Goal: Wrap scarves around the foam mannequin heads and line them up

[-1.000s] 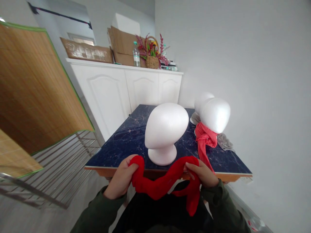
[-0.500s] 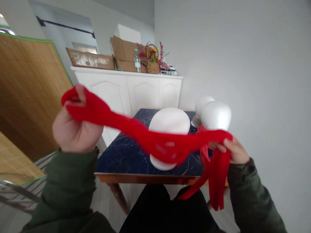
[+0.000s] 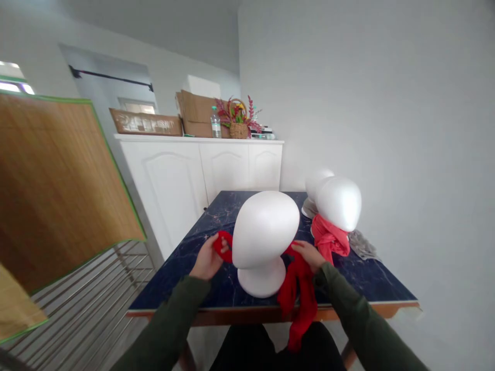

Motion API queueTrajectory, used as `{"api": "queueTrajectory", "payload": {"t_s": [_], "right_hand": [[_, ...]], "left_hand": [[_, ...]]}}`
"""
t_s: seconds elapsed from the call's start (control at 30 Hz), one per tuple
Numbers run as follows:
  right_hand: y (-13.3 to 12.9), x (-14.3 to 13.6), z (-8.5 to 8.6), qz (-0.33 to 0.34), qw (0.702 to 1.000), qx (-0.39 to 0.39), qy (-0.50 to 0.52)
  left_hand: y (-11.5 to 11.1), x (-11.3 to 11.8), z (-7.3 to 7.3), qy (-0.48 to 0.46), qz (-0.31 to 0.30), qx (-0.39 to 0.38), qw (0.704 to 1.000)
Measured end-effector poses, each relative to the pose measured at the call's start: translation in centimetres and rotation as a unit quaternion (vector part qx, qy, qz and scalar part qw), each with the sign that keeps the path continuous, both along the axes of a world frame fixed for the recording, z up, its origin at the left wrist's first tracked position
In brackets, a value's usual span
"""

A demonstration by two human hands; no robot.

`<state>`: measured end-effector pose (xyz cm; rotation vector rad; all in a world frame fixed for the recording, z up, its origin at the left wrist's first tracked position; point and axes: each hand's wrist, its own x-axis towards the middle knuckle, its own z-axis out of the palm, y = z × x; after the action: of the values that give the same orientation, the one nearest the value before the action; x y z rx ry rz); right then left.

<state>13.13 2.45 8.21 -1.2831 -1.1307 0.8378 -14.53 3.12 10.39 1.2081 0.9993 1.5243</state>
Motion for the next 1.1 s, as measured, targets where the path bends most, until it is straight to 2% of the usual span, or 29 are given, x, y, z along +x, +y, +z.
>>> {"api": "queueTrajectory", "payload": {"t_s": [0.07, 0.13, 0.2, 0.23, 0.3, 0.37, 0.43, 0.53, 0.6, 0.63, 0.7, 0.77, 0.87, 0.93, 1.0, 1.1], "right_hand": [[-2.2, 0.0, -3.3, -0.002, 0.997, -0.013, -0.069], [-4.5, 0.0, -5.7, -0.045, 0.968, 0.01, -0.245], [-6.6, 0.1, -7.0, -0.089, 0.908, 0.018, -0.408], [-7.4, 0.2, -7.3, -0.099, 0.883, 0.008, -0.459], [-8.6, 0.3, -7.5, -0.086, 0.857, -0.025, -0.508], [-9.0, 0.3, -7.2, -0.05, 0.863, -0.04, -0.5], [-8.8, -0.3, -6.8, -0.007, 0.902, -0.035, -0.431], [-8.3, -2.7, -6.1, 0.052, 0.97, -0.021, -0.236], [-8.0, -5.1, -5.6, 0.1, 0.992, -0.026, -0.071], [-8.0, -6.3, -5.3, 0.129, 0.991, -0.03, 0.012], [-8.1, -8.3, -4.6, 0.181, 0.971, -0.044, 0.153], [-8.6, -9.5, -4.2, 0.208, 0.949, -0.059, 0.23], [-9.1, -10.1, -4.3, 0.236, 0.939, -0.064, 0.244], [-9.1, -10.0, -4.9, 0.242, 0.945, -0.063, 0.211], [-8.7, -9.7, -5.7, 0.231, 0.955, -0.059, 0.175], [-7.7, -8.7, -6.6, 0.176, 0.979, -0.027, 0.101]], "left_hand": [[-2.7, -0.1, -3.4, -0.029, -0.058, -0.045, 0.997], [-4.9, -0.3, -6.2, -0.028, -0.098, -0.078, 0.992], [-6.6, -0.3, -8.3, -0.001, -0.103, -0.083, 0.991], [-7.3, -0.3, -9.0, 0.017, -0.097, -0.079, 0.992], [-8.2, 0.1, -9.8, 0.053, -0.085, -0.064, 0.993], [-8.7, 0.7, -9.7, 0.101, -0.071, -0.042, 0.991], [-8.9, 1.7, -8.9, 0.157, -0.078, -0.01, 0.984], [-8.8, 3.5, -7.4, 0.205, -0.11, 0.029, 0.972], [-8.7, 4.4, -6.7, 0.206, -0.12, 0.03, 0.971], [-8.7, 4.8, -6.5, 0.211, -0.119, 0.025, 0.97], [-8.8, 5.3, -6.4, 0.248, -0.101, 0.027, 0.963], [-9.1, 5.6, -6.5, 0.329, -0.055, 0.049, 0.941], [-9.6, 6.1, -7.0, 0.455, 0.005, 0.063, 0.888], [-9.7, 6.4, -7.2, 0.492, 0.019, 0.055, 0.869], [-9.5, 6.3, -7.2, 0.48, 0.014, 0.033, 0.876], [-8.7, 5.4, -6.9, 0.383, -0.033, -0.018, 0.923]]}}
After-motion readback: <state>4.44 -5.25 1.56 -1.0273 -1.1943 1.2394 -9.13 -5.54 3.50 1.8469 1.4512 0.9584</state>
